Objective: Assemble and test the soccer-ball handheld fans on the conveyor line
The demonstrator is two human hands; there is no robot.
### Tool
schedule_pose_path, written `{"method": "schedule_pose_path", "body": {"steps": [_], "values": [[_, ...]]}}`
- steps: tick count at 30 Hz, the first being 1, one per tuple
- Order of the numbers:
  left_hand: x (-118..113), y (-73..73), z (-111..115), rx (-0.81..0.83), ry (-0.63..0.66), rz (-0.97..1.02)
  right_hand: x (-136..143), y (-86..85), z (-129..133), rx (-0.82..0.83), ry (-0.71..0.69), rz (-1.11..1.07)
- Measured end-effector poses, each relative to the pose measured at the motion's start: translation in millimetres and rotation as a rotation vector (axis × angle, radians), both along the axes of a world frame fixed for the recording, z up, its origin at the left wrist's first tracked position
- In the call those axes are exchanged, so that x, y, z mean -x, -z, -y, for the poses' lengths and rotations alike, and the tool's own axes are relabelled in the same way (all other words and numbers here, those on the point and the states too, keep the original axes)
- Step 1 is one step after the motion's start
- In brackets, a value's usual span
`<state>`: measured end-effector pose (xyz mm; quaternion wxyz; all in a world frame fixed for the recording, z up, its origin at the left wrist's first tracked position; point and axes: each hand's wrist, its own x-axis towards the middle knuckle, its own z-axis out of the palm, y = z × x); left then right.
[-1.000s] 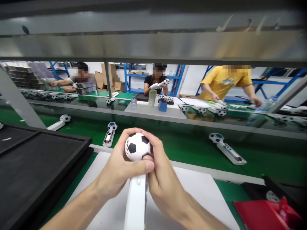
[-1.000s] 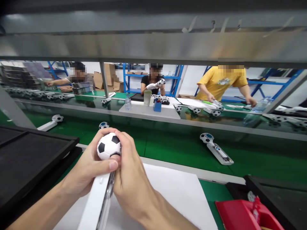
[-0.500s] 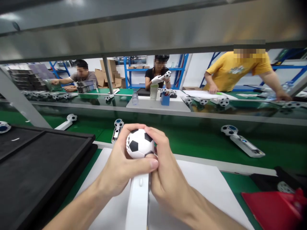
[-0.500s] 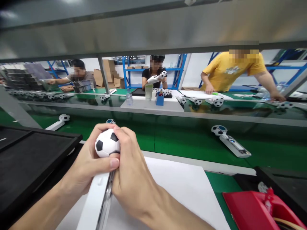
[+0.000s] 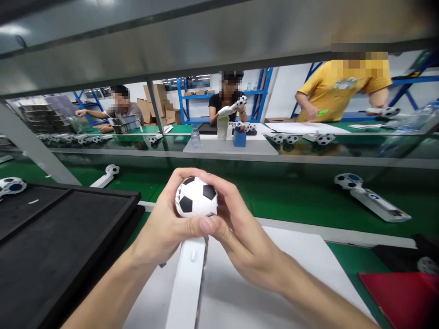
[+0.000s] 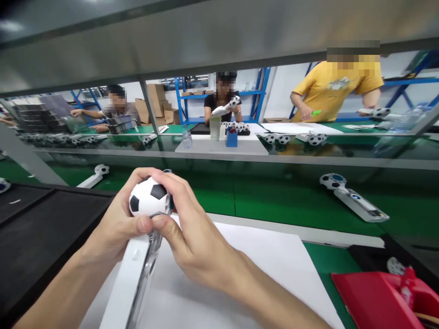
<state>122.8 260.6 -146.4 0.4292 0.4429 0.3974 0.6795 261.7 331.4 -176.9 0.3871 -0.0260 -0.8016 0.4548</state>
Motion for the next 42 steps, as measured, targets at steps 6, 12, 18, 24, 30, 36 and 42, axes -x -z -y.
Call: {"method": "schedule_pose_path", "body": {"steps": [6,12,18,24,30,36,42], "values": [[7.1,-1.9,6.6,0.072,0.211,-0.026,-4.1,-2.1,5.1,-0.167,0.076,0.026],[-16.0,-4.0,14.2,0.095,0.044,0.062,-2.9,-0.4,17.5,-0.225,0.180,-0.075],[-17.6,-7.6,15.9,0.027,-0.032,0.019,-2.6,-5.4,14.3,-0.212,0.123,-0.116],[-5.3,-0.8,5.4,0.086,0.121,0.163,1.1,-4.7,5.1,-0.095,0.118,0.024],[-0.2,7.4,-5.5,0.091,-0.006,0.381,10.7,6.4,11.3,0.364,0.279,-0.017],[15.5,14.4,-18.6,-0.114,-0.094,0.450,13.3,7.9,20.5,0.971,-0.423,0.352],[47.9,23.2,-24.5,-0.153,-0.051,-0.071,12.1,-1.8,22.0,0.988,-0.323,0.249]]}}
